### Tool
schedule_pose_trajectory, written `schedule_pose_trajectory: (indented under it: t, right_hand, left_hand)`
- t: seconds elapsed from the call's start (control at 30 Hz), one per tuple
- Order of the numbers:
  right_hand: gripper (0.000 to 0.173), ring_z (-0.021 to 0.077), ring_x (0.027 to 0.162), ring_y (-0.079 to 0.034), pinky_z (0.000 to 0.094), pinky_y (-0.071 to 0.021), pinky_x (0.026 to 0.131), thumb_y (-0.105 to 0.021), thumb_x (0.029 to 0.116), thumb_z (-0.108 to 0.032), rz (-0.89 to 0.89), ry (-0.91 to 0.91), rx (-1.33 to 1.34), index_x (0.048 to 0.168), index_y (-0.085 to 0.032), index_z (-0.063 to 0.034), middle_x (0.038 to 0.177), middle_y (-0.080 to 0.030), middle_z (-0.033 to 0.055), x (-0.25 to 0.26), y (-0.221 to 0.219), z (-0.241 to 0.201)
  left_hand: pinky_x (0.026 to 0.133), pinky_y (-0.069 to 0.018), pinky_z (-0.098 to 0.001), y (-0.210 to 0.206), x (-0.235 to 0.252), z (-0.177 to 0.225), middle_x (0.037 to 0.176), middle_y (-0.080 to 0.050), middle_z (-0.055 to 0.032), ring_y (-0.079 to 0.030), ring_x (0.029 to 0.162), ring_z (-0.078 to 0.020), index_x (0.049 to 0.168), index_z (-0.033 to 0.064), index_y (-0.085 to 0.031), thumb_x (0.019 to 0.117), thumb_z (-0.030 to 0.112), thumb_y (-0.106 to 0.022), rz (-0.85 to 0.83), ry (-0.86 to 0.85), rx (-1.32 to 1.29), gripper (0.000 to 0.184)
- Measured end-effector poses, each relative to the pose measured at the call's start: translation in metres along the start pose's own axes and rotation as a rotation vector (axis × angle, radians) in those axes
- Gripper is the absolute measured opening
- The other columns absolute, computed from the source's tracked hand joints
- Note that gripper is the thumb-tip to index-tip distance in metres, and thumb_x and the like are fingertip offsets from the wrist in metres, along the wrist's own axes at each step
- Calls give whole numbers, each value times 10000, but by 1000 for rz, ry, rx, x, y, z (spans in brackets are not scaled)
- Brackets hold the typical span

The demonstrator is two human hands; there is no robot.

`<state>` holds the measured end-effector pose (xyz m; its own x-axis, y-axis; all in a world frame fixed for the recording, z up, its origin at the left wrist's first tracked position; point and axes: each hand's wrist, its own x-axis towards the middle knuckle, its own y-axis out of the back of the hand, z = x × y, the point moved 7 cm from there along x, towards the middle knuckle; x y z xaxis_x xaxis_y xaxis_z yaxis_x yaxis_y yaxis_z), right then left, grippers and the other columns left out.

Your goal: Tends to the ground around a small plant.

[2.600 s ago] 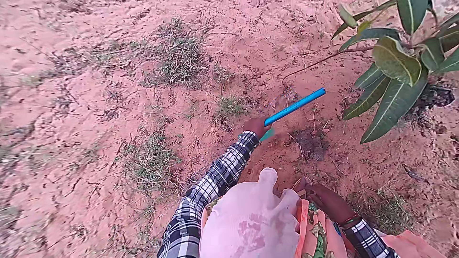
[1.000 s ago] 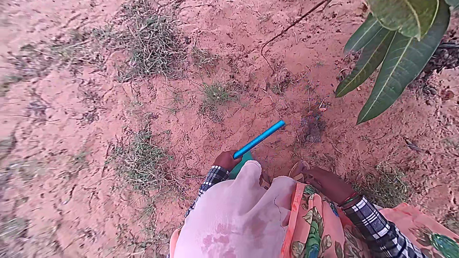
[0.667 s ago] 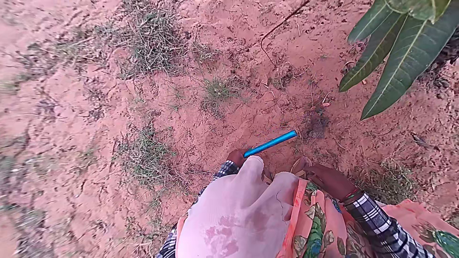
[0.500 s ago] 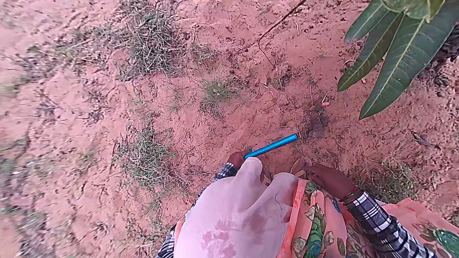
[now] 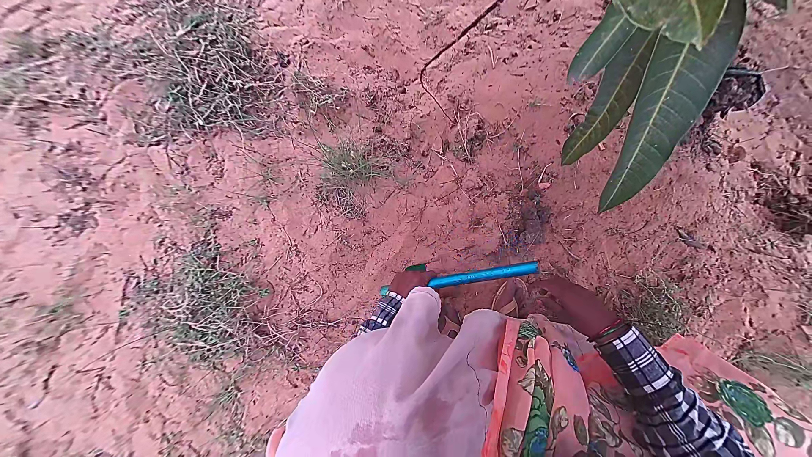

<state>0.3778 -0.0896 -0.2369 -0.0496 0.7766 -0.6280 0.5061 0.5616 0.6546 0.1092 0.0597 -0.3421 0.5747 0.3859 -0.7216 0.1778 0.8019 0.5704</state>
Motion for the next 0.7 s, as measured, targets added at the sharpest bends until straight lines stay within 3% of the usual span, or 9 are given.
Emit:
schedule_pose_trajectory:
  t: [0.1, 0.2, 0.33, 0.4, 0.5, 0.6, 0.7]
  right_hand:
    - [374, 355, 1123, -681, 514, -520, 1013, -550, 1068, -181, 34, 7, 2, 1417, -598, -54, 1285, -667, 210, -2, 4, 4]
    - [380, 356, 1122, -679, 514, -520, 1017, -558, 1067, -188, 46, 0, -4, 1420, -595, -50, 1295, -657, 211, -2, 6, 4]
    - [373, 368, 1103, -685, 527, -531, 992, -563, 1065, -191, 55, 7, 2, 1409, -605, -53, 1289, -659, 217, -1, 4, 7]
    - [372, 380, 1114, -680, 535, -523, 1000, -559, 1065, -178, 47, 5, 1, 1407, -603, -40, 1285, -660, 225, -2, 4, 7]
    - [382, 367, 1133, -674, 525, -516, 1020, -559, 1065, -183, 45, 3, -2, 1421, -595, -48, 1299, -655, 219, 0, 5, 3]
    - [387, 351, 1163, -666, 520, -506, 1038, -549, 1074, -217, 21, 13, -9, 1429, -588, -69, 1315, -653, 206, 0, -1, 0]
    - [401, 367, 1125, -673, 541, -520, 998, -539, 1075, -223, -31, 18, -21, 1445, -579, -74, 1304, -647, 209, 1, -13, 0]
  left_hand:
    - [885, -504, -657, 31, 3, -3, 1130, -716, -238, -686, 1094, -438, 1209, 40, -672, 1035, 375, -570, 146, -25, 94, 391]
    - [854, -509, -660, 63, 7, -5, 990, -722, -240, -702, 984, -431, 1091, 8, -700, 1006, 326, -631, 324, -61, -107, 336]
    - [685, -543, -578, 99, -7, 38, 760, -692, -186, -684, 704, -337, 949, -22, -720, 945, 203, -727, 675, -258, -387, 224]
    - [623, -534, -533, 104, -14, 62, 718, -674, -162, -659, 639, -296, 934, -19, -708, 932, 145, -728, 764, -318, -479, 165]
    - [720, -540, -582, 105, -9, 73, 809, -699, -187, -695, 768, -348, 1021, -2, -709, 980, 221, -672, 563, -197, -366, 229]
    - [911, -506, -637, 78, -8, 62, 1073, -717, -233, -690, 1054, -411, 1215, 20, -677, 1039, 327, -573, 251, -11, -211, 369]
    - [933, -489, -646, 56, -13, 41, 1122, -699, -245, -670, 1098, -420, 1220, 19, -657, 1051, 347, -543, 117, 83, -184, 386]
